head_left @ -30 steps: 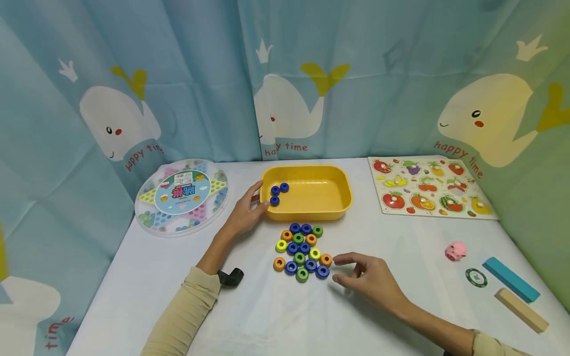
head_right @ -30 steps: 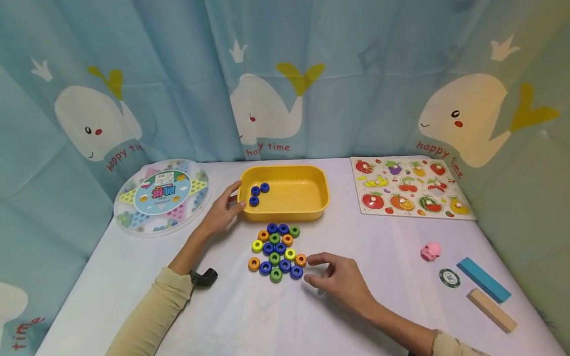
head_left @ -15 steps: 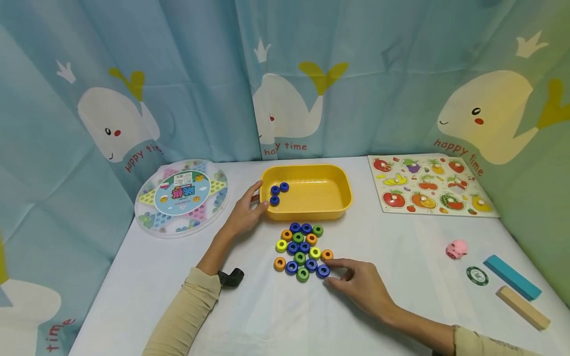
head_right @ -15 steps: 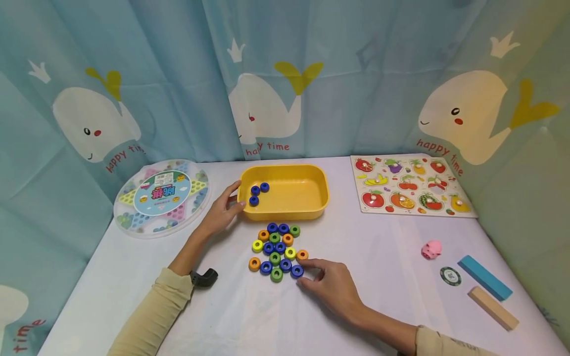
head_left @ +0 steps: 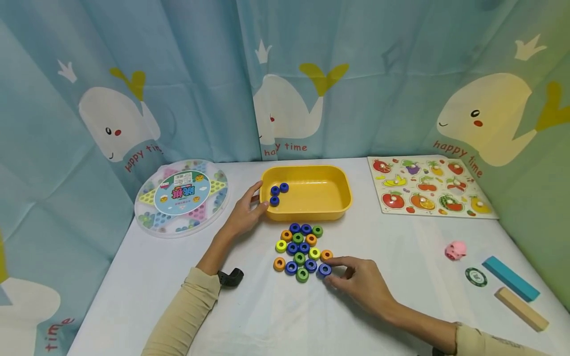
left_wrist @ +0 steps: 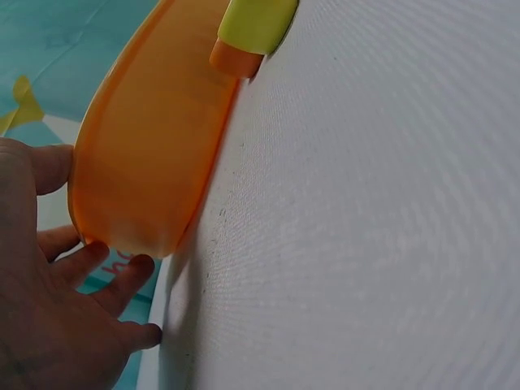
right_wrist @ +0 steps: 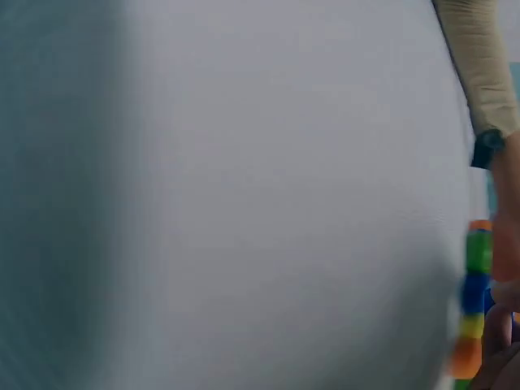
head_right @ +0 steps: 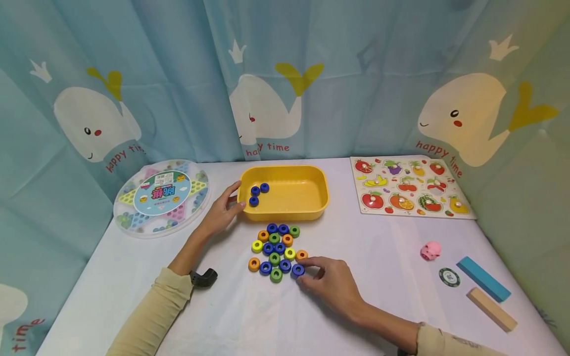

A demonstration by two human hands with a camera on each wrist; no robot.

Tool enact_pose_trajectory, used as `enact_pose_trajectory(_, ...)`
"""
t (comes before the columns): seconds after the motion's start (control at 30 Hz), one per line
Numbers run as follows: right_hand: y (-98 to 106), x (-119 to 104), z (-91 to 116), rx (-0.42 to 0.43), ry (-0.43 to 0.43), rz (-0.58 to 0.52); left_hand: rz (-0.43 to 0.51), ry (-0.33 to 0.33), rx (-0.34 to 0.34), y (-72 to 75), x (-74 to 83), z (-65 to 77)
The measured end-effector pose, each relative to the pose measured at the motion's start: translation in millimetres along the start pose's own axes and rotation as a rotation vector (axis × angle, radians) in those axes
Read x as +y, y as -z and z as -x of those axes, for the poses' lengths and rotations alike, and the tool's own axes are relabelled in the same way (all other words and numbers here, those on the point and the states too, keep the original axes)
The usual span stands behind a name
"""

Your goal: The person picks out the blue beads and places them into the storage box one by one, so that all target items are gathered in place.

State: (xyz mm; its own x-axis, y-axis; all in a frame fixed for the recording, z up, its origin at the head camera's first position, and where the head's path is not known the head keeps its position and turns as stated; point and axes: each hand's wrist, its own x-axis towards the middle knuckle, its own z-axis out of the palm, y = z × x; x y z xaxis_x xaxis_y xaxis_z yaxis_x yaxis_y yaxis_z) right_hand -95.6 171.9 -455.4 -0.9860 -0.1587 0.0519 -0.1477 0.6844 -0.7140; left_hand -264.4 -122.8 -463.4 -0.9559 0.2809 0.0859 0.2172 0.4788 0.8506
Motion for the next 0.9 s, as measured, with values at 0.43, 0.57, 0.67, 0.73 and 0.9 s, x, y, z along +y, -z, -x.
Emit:
enact_pose_trajectory(0.43,58.4,-44.0,-87.4,0.062,0.243,0.008,0.001,-0.006,0.001,-0.3,0.0,1.0)
enact_pose_trajectory(0.57,56.3,-38.8,-135.6,-0.002,0.266,0.009,0.014,-0.008,-0.006,-0.2,0.5,0.7)
enact_pose_trajectory(0.67,48.0,-32.1,-168.8,-0.064,0.256,0.008,0.019,-0.012,-0.006,-0.4,0.4,0.1)
enact_pose_trajectory(0.73,41.0,-27.2,-188.5,-0.098,0.233,0.016,0.018,-0.012,-0.002,-0.2,0.5,0.0)
enact_pose_trajectory(0.9,25.6,-12.9,-228.3,-0.154,0.137,0.035,0.014,-0.013,-0.004,0.0,0.5,-0.5)
